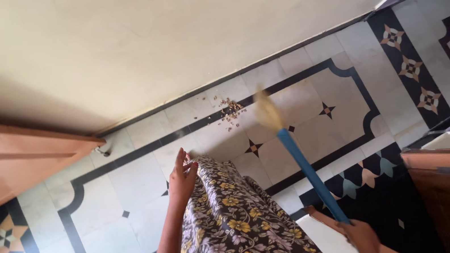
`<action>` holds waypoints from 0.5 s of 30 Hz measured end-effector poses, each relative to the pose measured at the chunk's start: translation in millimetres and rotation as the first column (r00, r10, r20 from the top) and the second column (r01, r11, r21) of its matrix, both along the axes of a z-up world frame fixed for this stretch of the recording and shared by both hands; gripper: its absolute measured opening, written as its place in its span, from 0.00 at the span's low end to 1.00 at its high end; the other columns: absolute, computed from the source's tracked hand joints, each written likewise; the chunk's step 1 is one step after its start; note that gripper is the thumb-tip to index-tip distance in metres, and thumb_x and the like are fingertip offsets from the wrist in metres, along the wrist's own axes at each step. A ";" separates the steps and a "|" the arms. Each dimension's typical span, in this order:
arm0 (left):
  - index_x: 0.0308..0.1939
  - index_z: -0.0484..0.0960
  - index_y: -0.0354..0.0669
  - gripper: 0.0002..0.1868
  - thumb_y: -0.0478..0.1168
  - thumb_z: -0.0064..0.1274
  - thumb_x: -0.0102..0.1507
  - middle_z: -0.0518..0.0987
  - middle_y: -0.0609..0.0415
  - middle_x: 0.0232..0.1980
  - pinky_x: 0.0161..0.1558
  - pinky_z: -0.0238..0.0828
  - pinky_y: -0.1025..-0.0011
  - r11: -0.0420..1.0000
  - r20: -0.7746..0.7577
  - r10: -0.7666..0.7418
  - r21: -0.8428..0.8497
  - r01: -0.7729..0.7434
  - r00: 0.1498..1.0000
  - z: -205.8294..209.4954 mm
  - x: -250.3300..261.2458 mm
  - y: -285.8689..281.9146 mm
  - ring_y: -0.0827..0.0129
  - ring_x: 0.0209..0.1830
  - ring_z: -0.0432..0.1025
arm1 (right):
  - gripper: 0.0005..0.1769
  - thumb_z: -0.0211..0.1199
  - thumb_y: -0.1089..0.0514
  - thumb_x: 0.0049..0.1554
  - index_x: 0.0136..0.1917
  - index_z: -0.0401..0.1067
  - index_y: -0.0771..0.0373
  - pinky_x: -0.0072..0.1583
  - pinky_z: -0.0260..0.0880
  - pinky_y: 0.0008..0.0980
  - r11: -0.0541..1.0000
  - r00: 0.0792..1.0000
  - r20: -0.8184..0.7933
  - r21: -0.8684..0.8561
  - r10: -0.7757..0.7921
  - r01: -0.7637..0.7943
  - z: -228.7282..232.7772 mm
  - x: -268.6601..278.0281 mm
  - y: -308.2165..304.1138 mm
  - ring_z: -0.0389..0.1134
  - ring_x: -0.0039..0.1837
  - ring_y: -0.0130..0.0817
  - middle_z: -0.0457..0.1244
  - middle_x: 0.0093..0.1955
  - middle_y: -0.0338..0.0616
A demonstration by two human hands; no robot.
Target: The person sweeps debris across the floor using a broom and opens a wooden door to continue sweeping into the next area.
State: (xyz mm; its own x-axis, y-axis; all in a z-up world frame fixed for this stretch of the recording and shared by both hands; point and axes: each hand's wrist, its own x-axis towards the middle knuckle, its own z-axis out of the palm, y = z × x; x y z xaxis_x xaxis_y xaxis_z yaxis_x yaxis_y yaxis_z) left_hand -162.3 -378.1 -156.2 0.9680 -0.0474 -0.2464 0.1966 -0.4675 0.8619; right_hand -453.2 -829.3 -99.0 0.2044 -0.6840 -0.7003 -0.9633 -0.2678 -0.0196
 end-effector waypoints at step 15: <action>0.75 0.63 0.42 0.34 0.37 0.53 0.64 0.75 0.43 0.69 0.53 0.78 0.64 0.937 -0.066 0.349 0.005 -0.350 0.935 33.9 -190.6 42.7 0.58 0.58 0.79 | 0.17 0.65 0.57 0.47 0.47 0.77 0.70 0.57 0.74 0.46 0.817 0.823 0.038 0.101 0.567 -0.568 -161.7 101.8 94.8 0.74 0.54 0.56 0.71 0.48 0.62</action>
